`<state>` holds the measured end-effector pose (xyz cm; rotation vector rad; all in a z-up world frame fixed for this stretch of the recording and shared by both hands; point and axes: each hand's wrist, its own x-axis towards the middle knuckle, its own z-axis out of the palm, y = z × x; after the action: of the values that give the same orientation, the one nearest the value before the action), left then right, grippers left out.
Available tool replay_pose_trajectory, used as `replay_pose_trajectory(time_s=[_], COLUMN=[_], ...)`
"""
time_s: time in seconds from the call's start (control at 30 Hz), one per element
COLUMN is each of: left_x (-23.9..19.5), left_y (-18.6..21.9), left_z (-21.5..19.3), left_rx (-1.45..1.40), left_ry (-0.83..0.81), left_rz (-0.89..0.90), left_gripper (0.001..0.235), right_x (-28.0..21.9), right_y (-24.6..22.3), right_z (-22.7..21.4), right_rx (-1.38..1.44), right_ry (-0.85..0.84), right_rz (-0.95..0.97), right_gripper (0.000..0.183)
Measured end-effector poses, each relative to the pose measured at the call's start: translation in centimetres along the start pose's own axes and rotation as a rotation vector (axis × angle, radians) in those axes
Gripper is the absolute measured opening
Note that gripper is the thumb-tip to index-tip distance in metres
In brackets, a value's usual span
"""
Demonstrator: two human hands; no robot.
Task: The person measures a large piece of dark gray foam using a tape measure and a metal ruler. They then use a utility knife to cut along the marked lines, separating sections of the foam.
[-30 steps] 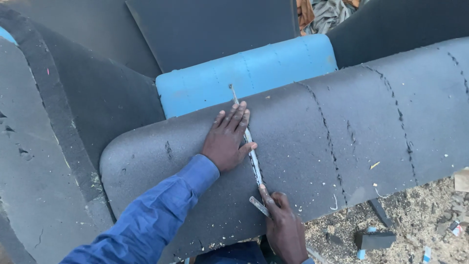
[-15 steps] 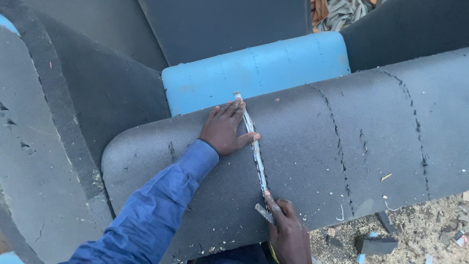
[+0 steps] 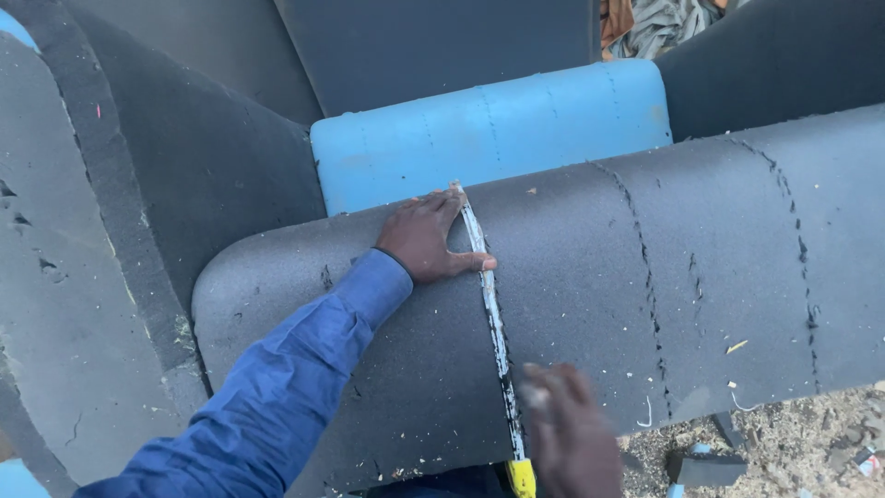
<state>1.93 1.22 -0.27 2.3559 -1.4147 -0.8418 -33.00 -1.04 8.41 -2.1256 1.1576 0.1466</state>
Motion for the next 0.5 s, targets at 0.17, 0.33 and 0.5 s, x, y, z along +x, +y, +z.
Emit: replay_pose_trajectory(time_s=[0.17, 0.33, 0.5], left_x=[-0.1, -0.4, -0.1], left_y=[0.3, 0.9, 0.5], left_z=[-0.6, -1.4, -0.9], left_rx=[-0.051, -0.095, -0.079], left_ry=[0.035, 0.011, 0.008], left_rz=[-0.004, -0.062, -0.078], left_gripper=[0.148, 0.150, 0.151], right_x=[2.3, 8.0, 13.7], right_y=[-9.0, -14.8, -16.6], right_z=[-13.2, -17.4, -13.3], right_rx=[0.199, 0.250, 0.149], right_ry=[0.483, 0.406, 0.232], right_rz=[-0.379, -0.404, -0.305], right_gripper=[0.059, 0.066, 0.030])
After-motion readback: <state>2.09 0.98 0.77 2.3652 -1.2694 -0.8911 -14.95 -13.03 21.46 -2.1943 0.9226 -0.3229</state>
